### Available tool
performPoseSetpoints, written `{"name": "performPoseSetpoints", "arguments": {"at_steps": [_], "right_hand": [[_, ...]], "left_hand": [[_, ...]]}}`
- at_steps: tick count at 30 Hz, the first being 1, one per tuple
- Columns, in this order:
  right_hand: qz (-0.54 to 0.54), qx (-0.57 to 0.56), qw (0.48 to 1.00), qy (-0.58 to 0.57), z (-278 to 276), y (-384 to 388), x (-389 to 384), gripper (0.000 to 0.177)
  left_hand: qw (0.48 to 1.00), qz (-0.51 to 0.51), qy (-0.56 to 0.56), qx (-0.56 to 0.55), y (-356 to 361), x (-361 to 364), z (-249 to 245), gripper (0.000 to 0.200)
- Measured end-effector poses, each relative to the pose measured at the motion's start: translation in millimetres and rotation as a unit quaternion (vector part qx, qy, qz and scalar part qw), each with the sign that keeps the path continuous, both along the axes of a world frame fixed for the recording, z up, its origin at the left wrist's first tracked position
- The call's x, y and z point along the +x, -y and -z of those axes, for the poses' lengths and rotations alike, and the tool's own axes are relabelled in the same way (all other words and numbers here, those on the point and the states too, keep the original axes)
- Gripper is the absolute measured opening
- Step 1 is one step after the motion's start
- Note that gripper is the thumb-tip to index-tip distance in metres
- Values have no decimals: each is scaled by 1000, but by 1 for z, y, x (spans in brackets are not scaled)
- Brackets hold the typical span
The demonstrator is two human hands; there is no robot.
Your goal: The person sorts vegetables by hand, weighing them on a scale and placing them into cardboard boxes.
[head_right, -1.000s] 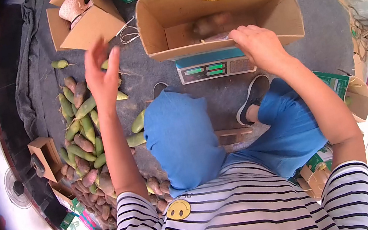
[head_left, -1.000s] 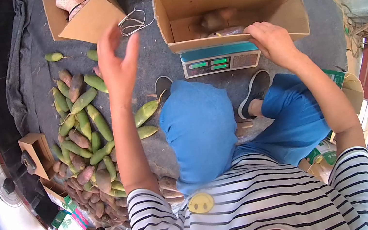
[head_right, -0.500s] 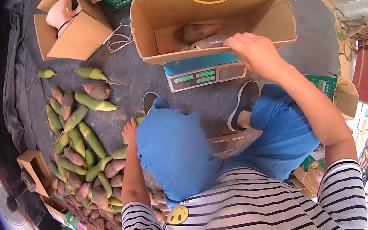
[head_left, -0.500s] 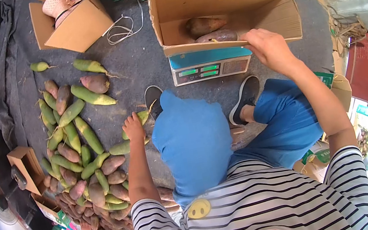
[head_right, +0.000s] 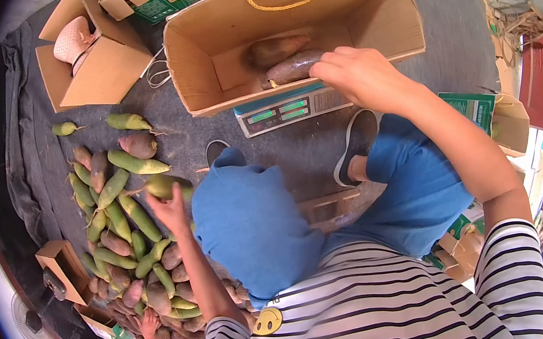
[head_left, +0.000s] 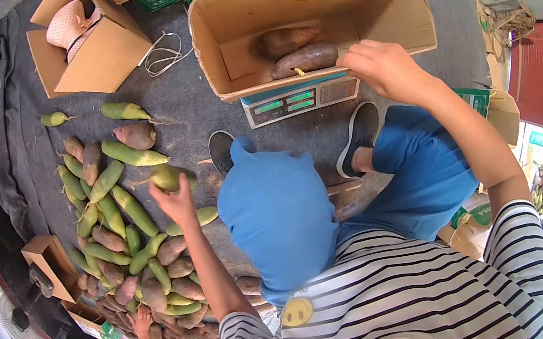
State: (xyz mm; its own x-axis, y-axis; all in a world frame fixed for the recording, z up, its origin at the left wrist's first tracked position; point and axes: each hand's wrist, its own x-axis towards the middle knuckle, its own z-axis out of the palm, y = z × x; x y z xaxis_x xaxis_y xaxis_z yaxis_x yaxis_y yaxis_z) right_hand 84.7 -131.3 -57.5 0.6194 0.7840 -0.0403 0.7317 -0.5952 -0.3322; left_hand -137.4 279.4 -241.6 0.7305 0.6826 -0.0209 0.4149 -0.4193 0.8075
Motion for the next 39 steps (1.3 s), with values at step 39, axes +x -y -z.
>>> {"name": "performPoseSetpoints", "arguments": {"at_steps": [39], "right_hand": [[33, -17, 999, 20, 1, -16, 3, 18]], "left_hand": [[690, 335, -563, 308, -49, -117, 98, 42]]}}
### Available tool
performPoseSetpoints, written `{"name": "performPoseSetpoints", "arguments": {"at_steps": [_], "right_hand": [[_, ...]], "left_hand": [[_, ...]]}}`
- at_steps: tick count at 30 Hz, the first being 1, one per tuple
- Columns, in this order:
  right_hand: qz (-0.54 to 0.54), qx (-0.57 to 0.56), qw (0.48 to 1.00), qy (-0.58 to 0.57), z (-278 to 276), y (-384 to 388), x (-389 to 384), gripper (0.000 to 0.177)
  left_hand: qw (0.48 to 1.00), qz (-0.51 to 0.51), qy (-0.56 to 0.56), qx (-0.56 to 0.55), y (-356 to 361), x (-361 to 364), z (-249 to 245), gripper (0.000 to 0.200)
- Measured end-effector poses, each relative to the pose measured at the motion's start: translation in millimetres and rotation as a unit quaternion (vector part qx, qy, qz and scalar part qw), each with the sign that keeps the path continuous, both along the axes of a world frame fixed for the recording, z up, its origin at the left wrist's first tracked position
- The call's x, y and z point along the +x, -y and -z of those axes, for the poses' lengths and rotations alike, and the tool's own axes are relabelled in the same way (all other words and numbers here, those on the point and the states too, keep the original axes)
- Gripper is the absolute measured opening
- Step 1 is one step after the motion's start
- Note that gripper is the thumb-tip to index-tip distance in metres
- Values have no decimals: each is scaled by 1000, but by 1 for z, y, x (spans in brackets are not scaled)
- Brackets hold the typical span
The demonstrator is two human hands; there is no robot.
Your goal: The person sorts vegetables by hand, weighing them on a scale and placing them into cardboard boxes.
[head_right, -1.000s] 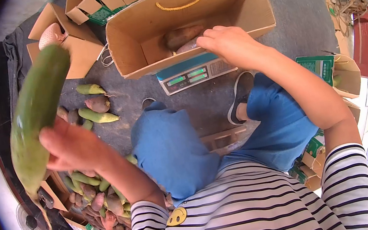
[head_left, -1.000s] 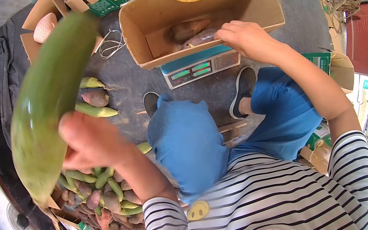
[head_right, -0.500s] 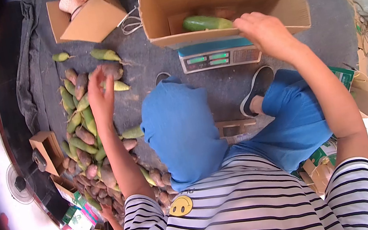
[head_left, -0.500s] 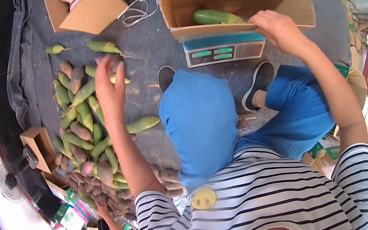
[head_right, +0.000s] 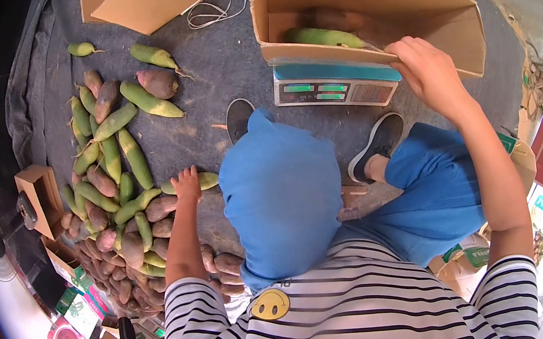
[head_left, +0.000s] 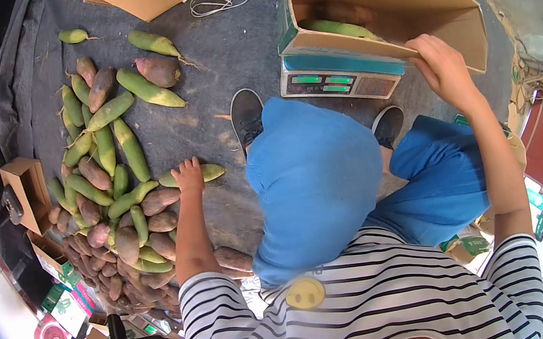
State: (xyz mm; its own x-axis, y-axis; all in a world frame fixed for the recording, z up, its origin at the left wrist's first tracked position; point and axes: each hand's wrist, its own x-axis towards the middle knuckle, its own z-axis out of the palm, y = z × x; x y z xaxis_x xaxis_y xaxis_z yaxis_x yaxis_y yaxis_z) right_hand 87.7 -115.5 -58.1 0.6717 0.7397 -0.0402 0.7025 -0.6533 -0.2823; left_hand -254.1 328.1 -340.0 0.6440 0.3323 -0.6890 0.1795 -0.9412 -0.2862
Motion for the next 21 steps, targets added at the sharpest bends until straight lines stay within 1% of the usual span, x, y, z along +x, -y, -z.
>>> {"name": "performPoseSetpoints", "arguments": {"at_steps": [1, 4, 5, 7, 10, 11, 12, 13, 14, 15, 16, 17, 18, 20, 21], "right_hand": [[6, -2, 1000, 1, 0, -1, 0, 18], [2, 3, 1000, 0, -2, -2, 1, 18], [1, 0, 1000, 1, -2, -2, 0, 18], [2, -2, 1000, 6, -2, -1, 2, 18], [1, 9, 1000, -3, -1, 0, 2, 18], [-1, 8, 1000, -4, -1, 0, 2, 18], [-2, 7, 1000, -3, -1, 1, 2, 19], [-1, 3, 1000, -1, -1, 3, 2, 19], [-2, 9, 1000, 2, -1, 4, 2, 19], [-3, 15, 1000, 6, 0, 4, 2, 20], [-4, 20, 1000, 10, 0, 5, 2, 20], [1, 22, 1000, 2, 0, 6, 1, 20], [5, 19, 1000, 2, 0, 7, 0, 20], [7, 16, 1000, -2, 1, 8, 0, 20], [7, 11, 1000, 0, 4, 10, 1, 20]], "left_hand": [[999, -10, -44, -1, 1, 2, 2, 41], [1000, -11, -22, 2, 5, -4, 8, 41], [999, -28, -16, -6, 5, -8, 8, 43], [998, -59, -2, -23, 12, 0, -11, 47], [970, -173, 161, -57, 21, 8, -28, 59], [941, -193, 266, -80, 18, 5, -22, 61], [900, -253, 336, -116, 16, 13, -27, 59], [849, -308, 401, -154, 16, 23, -31, 57], [788, -361, 459, -194, 16, 34, -34, 56], [708, -406, 517, -257, 19, 52, -48, 49], [616, -436, 553, -354, 28, 75, -76, 46], [555, -404, 606, -402, 41, 101, -109, 46], [510, -379, 636, -437, 51, 123, -138, 47], [478, -338, 684, -435, 75, 162, -208, 48], [433, -303, 706, -472, 90, 181, -243, 50]]}}
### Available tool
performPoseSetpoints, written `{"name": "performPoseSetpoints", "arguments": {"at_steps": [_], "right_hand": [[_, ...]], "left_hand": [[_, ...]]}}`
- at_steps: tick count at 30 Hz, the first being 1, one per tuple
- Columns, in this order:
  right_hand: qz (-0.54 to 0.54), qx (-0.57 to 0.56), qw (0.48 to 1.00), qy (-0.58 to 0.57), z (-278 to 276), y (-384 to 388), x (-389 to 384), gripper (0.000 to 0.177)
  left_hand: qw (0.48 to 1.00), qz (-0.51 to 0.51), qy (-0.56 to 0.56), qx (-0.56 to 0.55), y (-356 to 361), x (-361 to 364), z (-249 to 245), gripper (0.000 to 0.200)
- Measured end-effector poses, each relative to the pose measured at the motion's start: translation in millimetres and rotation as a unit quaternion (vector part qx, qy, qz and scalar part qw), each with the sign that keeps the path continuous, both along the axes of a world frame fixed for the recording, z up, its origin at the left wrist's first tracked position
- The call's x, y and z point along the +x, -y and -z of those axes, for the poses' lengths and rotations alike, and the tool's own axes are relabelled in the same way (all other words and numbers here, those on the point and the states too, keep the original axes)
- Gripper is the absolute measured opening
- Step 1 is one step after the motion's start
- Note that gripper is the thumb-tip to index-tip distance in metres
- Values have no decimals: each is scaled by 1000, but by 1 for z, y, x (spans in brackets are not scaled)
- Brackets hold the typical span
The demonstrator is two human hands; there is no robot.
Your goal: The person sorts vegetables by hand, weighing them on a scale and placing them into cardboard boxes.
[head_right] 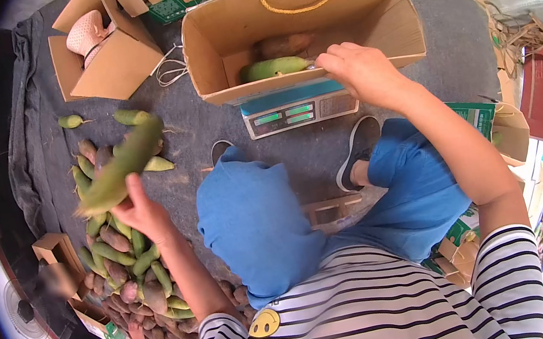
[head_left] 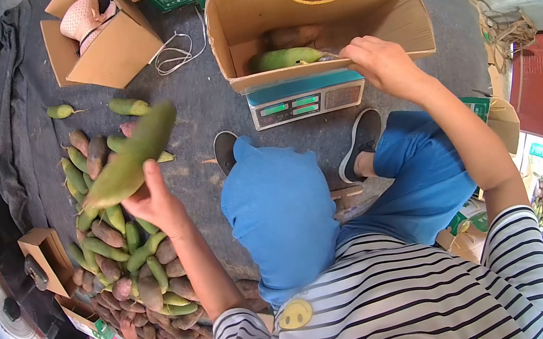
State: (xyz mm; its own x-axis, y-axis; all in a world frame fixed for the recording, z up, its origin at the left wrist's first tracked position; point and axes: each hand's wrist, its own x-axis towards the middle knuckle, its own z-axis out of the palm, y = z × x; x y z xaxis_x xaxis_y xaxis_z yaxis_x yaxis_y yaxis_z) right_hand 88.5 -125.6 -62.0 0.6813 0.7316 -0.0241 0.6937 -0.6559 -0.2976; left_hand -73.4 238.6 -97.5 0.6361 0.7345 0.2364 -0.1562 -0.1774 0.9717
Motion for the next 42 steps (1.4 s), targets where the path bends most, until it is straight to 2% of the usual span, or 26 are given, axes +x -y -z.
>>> {"name": "performPoseSetpoints", "arguments": {"at_steps": [2, 4, 6, 8, 9, 10, 11, 13, 17, 20, 21, 24, 26, 27, 30, 32, 33, 36, 38, 39, 41, 42], "right_hand": [[-2, 1, 1000, 3, 1, 1, 0, 21], [-2, 6, 1000, 4, 2, 2, 0, 22], [-5, 14, 1000, 0, 3, 3, 0, 21], [-2, -5, 1000, -12, -1, 3, -1, 25], [-3, -13, 1000, -20, -2, 2, -1, 27], [1, 1, 1000, -8, -2, 2, -3, 27], [1, 16, 1000, 2, -1, 3, -3, 27], [-5, 24, 1000, 14, 4, 3, -3, 26], [-21, 29, 999, -4, 3, -2, -2, 24], [-23, 20, 1000, -7, -3, -8, -3, 20], [-20, 15, 1000, -10, -5, -9, -4, 20], [-20, 7, 1000, -16, -5, -11, -5, 20], [-19, 2, 1000, -15, -2, -8, -3, 21], [-22, 5, 1000, -11, 0, -7, -2, 22], [-13, 4, 1000, -10, 0, -8, -3, 23], [-8, -1, 1000, -20, 1, -9, -4, 23], [-8, -5, 1000, -25, 1, -8, -2, 23], [-2, -11, 999, -33, -1, -10, -2, 22], [3, -8, 999, -34, 0, -11, -4, 22], [5, -5, 999, -32, 0, -11, -4, 21], [3, -4, 999, -32, -1, -10, -4, 21], [1, -3, 999, -32, -2, -11, -4, 21]], "left_hand": [[986, 54, 151, -33, 22, 32, -51, 65], [963, 102, 247, -29, 54, 60, -90, 70], [961, 144, 233, 50, 80, 88, -107, 68], [927, 251, 175, 218, 94, 112, -112, 65], [918, 271, 55, 285, 100, 115, -118, 64], [876, 281, 49, 389, 109, 128, -115, 66], [851, 292, 25, 436, 116, 131, -109, 64], [862, 280, 3, 422, 116, 122, -96, 54], [935, 274, -80, 212, 81, 72, -63, 45], [970, 164, -175, 49, 53, 18, 15, 30], [972, 106, -200, 65, 44, -5, 51, 31], [933, 44, -352, 59, 13, -105, 161, 26], [879, 10, -466, 102, -6, -168, 188, 37], [866, -14, -487, 113, -19, -197, 200, 41], [810, -125, -568, 80, -65, -261, 229, 42], [799, -176, -574, 20, -92, -285, 243, 41], [789, -206, -579, -8, -98, -287, 250, 41], [794, -166, -573, -120, -103, -267, 279, 43], [855, -129, -488, -123, -72, -215, 282, 48], [872, -90, -459, -147, -52, -176, 257, 49], [924, -13, -368, -106, -19, -112, 219, 42], [937, 10, -341, -82, -3, -81, 178, 41]]}}
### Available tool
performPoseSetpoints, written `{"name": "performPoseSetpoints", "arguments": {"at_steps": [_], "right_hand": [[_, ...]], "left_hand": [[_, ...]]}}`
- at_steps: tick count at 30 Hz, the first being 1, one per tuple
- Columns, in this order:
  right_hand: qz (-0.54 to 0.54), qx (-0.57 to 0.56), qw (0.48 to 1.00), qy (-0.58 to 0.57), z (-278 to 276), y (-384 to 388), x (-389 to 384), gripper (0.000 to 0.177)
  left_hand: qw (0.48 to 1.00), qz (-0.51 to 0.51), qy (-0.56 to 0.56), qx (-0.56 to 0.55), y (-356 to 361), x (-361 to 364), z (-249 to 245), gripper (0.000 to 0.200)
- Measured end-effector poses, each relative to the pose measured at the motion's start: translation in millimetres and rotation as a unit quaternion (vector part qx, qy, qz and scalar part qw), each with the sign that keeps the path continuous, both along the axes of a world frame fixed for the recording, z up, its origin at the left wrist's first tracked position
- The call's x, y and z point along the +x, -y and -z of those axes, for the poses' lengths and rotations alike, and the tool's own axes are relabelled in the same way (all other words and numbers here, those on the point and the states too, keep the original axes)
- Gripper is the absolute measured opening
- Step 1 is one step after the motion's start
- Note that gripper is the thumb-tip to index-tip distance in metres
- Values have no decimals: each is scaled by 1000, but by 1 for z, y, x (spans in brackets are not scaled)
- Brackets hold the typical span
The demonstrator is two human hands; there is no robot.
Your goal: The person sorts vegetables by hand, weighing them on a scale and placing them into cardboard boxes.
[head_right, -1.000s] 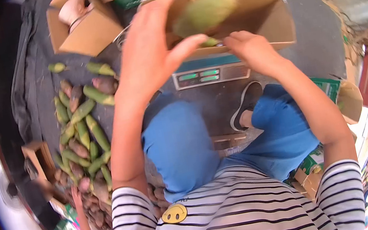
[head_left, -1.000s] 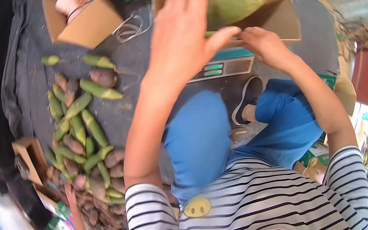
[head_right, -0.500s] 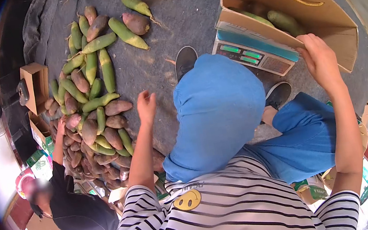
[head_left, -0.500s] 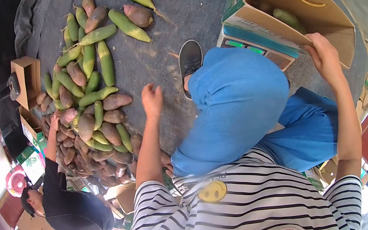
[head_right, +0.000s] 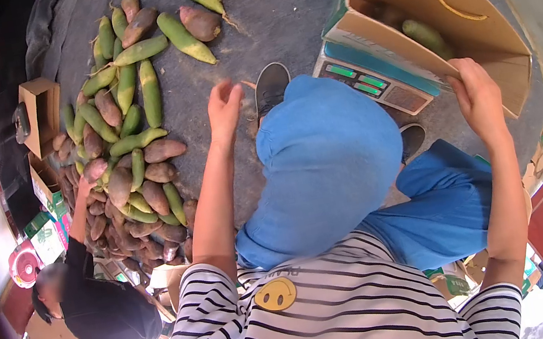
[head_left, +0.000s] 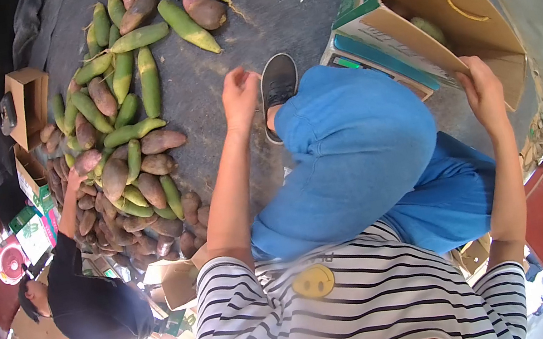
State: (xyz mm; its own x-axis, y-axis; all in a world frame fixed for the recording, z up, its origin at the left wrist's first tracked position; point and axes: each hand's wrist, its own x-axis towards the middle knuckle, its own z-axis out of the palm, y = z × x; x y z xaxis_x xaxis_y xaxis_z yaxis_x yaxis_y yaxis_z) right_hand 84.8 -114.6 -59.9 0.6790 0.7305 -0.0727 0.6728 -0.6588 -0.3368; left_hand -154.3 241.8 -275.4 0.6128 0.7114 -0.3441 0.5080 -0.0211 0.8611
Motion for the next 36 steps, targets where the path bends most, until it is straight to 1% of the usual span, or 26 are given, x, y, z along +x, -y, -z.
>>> {"name": "performPoseSetpoints", "arguments": {"at_steps": [1, 4, 7, 10, 11, 13, 17, 19, 21, 23, 24, 25, 26, 27, 28, 31, 36], "right_hand": [[-1, 1, 1000, 1, -1, 0, 1, 21], [-16, 6, 999, 29, 1, 5, 2, 22], [-22, 8, 1000, 5, -3, 7, 3, 22], [-36, 8, 999, 8, -2, 13, 6, 23], [-40, 9, 999, 7, -3, 16, 8, 24], [-36, 9, 999, -10, -4, 19, 9, 23], [-23, 6, 999, -24, -5, 26, 8, 26], [-12, 2, 1000, -18, -2, 28, 11, 26], [-8, 10, 1000, -11, -1, 32, 9, 26], [-16, 8, 1000, -6, 5, 36, 9, 22], [-18, 8, 1000, -1, 6, 36, 12, 21], [-23, 8, 1000, 4, 6, 37, 13, 20], [-29, 7, 1000, 8, 6, 37, 14, 20], [-36, 5, 999, 8, 6, 38, 12, 19], [-29, -5, 1000, 6, 3, 37, 11, 18], [-28, -6, 1000, -5, 1, 35, 12, 17], [-23, -4, 1000, -13, 0, 31, 13, 15]], "left_hand": [[999, 29, 34, 16, 11, 24, -44, 41], [989, 73, 126, 6, 35, 67, -127, 39], [980, 127, 155, 11, 65, 86, -208, 38], [947, 216, 210, 107, 95, 100, -265, 40], [944, 234, 204, 113, 107, 104, -285, 40], [921, 263, 252, 137, 124, 116, -312, 41], [881, 298, 303, 205, 158, 153, -355, 37], [864, 329, 303, 232, 175, 176, -361, 37], [865, 347, 291, 216, 189, 203, -345, 38], [888, 369, 275, 22, 189, 228, -323, 45], [885, 377, 263, -75, 189, 236, -313, 49], [888, 327, 219, -239, 188, 240, -305, 66], [865, 292, 207, -352, 180, 243, -301, 71], [831, 250, 186, -461, 174, 243, -301, 76], [831, 240, 205, -458, 173, 243, -301, 83], [816, 221, 247, -474, 169, 248, -301, 87], [828, 222, 248, -451, 176, 256, -302, 89]]}}
